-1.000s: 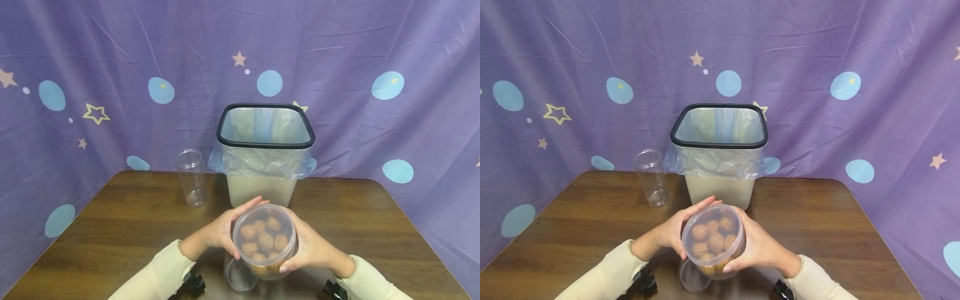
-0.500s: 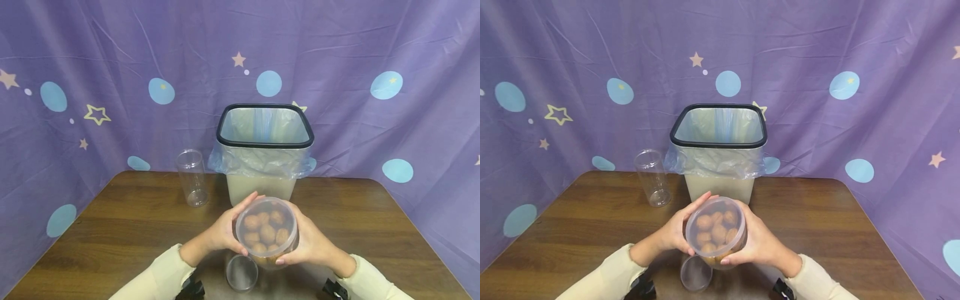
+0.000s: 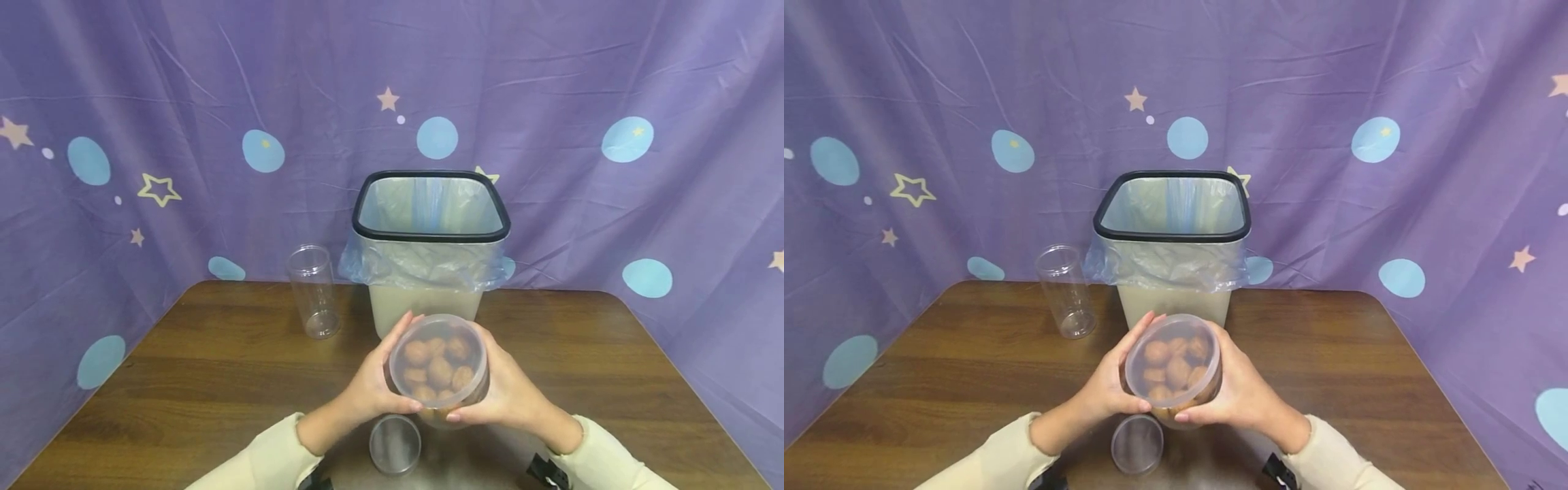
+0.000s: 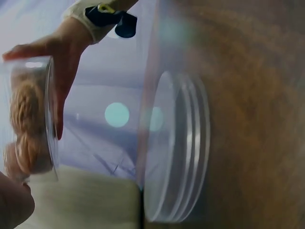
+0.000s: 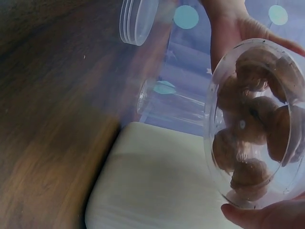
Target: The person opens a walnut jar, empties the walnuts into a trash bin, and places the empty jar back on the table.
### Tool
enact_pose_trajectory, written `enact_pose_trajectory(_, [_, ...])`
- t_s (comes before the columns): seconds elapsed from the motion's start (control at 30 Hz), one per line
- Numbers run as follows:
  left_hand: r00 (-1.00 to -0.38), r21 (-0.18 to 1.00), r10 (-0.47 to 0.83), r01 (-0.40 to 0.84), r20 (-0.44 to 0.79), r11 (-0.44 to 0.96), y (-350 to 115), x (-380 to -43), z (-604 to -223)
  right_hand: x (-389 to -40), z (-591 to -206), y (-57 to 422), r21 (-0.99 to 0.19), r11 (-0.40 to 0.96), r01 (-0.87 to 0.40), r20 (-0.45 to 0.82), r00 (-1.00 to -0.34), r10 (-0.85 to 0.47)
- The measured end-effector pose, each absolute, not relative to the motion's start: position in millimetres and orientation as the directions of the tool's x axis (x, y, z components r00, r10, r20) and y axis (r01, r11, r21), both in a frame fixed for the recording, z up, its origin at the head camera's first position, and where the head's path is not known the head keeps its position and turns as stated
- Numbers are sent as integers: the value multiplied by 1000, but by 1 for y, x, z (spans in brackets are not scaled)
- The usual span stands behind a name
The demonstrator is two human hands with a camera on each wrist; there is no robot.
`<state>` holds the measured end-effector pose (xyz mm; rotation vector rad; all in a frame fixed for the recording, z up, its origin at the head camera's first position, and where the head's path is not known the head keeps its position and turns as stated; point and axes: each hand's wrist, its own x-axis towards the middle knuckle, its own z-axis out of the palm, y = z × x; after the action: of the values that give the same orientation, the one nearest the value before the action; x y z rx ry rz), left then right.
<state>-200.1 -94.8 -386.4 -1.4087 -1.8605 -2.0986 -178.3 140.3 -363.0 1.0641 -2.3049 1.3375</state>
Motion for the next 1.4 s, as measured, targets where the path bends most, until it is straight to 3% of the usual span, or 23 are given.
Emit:
enact_pose_trajectory(0.37, [-754, 869, 439, 466, 489, -168, -86, -186, -389, -176, -361, 136, -635, 404, -659, 520, -751, -408])
enact_pose_trajectory(0.83, [-881, 939, 326, 331, 342, -89, -75, -172, -388, -178, -367, 131, -600, 430, -674, 567, -738, -366])
enact_pose_trajectory(1.17, [-896, 948, 316, 313, 312, -51, -75, -170, -388, -181, -370, 129, -591, 442, -675, 578, -737, -351])
enact_pose_trajectory(1.4, [-841, 918, 392, 396, 373, -23, -87, -174, -393, -183, -376, 133, -624, 428, -654, 547, -756, -359])
